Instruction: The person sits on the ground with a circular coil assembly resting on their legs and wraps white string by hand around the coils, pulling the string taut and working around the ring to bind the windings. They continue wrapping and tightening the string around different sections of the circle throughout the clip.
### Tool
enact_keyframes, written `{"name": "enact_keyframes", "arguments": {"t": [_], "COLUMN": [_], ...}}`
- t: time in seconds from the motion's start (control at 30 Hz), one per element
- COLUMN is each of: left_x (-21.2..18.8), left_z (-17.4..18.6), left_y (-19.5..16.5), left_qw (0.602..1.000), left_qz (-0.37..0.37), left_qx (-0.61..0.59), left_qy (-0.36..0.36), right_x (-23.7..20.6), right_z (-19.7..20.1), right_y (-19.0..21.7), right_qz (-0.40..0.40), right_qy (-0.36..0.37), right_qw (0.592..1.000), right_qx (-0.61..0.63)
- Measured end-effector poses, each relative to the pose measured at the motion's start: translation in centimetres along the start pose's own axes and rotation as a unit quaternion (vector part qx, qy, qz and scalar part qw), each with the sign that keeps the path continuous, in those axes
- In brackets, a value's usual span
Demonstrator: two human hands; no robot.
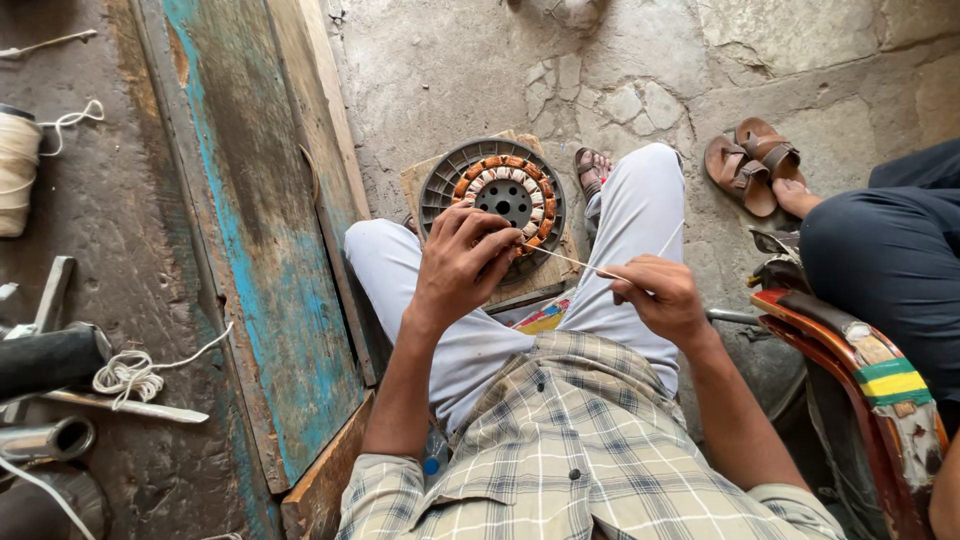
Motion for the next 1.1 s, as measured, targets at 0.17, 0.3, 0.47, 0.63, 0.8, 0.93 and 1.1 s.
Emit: {"name": "enact_keyframes", "arguments": {"t": [0.17, 0.3, 0.47, 0.63, 0.8, 0.93, 1.1], "left_x": [-0.2, -0.3, -0.8, -1.5, -2.2, -2.4, -2.0], "left_z": [0.1, -0.1, -0.8, -1.9, -2.8, -3.0, -2.6], "left_y": [0.3, 0.2, 0.3, 0.5, 1.0, 0.6, 0.5], "left_qw": [1.0, 1.0, 0.999, 0.998, 0.999, 0.998, 0.998], "left_qz": [0.02, 0.011, 0.009, 0.002, 0.011, 0.004, 0.002], "left_qx": [-0.016, -0.005, 0.027, 0.059, 0.043, 0.058, 0.055], "left_qy": [0.008, 0.02, 0.017, -0.002, -0.017, -0.025, -0.021], "right_x": [-0.8, -1.2, -1.7, -1.7, -1.5, -0.7, 0.1], "right_z": [1.1, 0.6, -0.5, -0.7, -0.9, -1.8, -3.7], "right_y": [0.8, 0.0, -1.2, -1.2, -0.6, 0.0, 1.0], "right_qz": [0.0, -0.034, -0.065, -0.036, -0.021, 0.019, 0.066], "right_qy": [-0.051, -0.083, -0.106, -0.104, -0.086, -0.068, 0.029], "right_qw": [0.999, 0.995, 0.984, 0.984, 0.984, 0.929, 0.892], "right_qx": [-0.01, 0.033, 0.129, 0.141, 0.156, 0.363, 0.447]}}
Point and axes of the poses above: each hand's wrist, its own x-axis towards the middle knuckle, its own z-axis out of the back of the hand, y = z × x, the point moved 3 cm from there along x, towards the middle knuckle, and after that the axes turned 2 degrees about x, right-handed, at the moved point
